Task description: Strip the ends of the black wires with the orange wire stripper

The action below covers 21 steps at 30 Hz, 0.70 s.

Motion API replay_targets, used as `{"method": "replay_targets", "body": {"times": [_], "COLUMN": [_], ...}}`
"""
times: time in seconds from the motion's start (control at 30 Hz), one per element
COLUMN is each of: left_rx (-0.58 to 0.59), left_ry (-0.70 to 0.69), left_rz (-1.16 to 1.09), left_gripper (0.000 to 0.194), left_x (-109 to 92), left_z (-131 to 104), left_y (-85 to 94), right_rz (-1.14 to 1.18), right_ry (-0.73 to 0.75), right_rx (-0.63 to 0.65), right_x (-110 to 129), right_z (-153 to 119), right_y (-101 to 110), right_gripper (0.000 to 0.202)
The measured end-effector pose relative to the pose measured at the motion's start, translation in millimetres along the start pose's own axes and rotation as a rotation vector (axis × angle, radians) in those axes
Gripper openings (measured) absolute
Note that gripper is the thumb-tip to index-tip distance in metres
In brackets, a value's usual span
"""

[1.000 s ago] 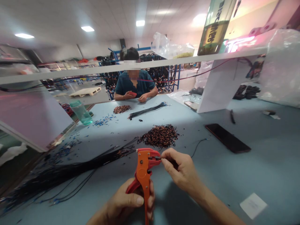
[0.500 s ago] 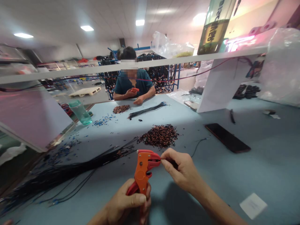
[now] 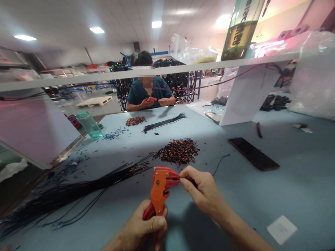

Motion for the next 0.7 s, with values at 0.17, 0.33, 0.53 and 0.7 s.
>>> {"method": "replay_targets", "body": {"times": [0.17, 0.33, 0.53, 0.7], "left_rx": [-0.010, -0.029, -0.081, -0.086], "left_ry": [-0.022, -0.026, -0.034, -0.047], "left_rz": [0.006, -0.016, -0.006, -0.010], "left_gripper": [0.048, 0.046, 0.052, 0.049], "left_x": [2, 6, 8, 6], "left_z": [-1, -3, 1, 3], "left_y": [-0.5, 2.6, 5.0, 3.3], "right_rz": [-0.005, -0.015, -0.049, -0.083], "right_ry": [0.004, -0.007, -0.001, -0.003], "right_rx": [-0.003, -0.006, -0.020, -0.009], "right_x": [2, 1, -4, -8], "right_z": [0, -1, -1, -1], "right_y": [1, -1, -4, -3], "right_gripper": [0.019, 0.019, 0.019, 0.019]}}
Point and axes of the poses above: each hand's wrist, its own z-axis towards the middle knuckle, its own y-axis out of the back of the hand, x = y × z, the point moved 3 cm from there along z, towards the middle knuckle, and after that the axes turned 5 degrees about -x, right-handed, at the moved point
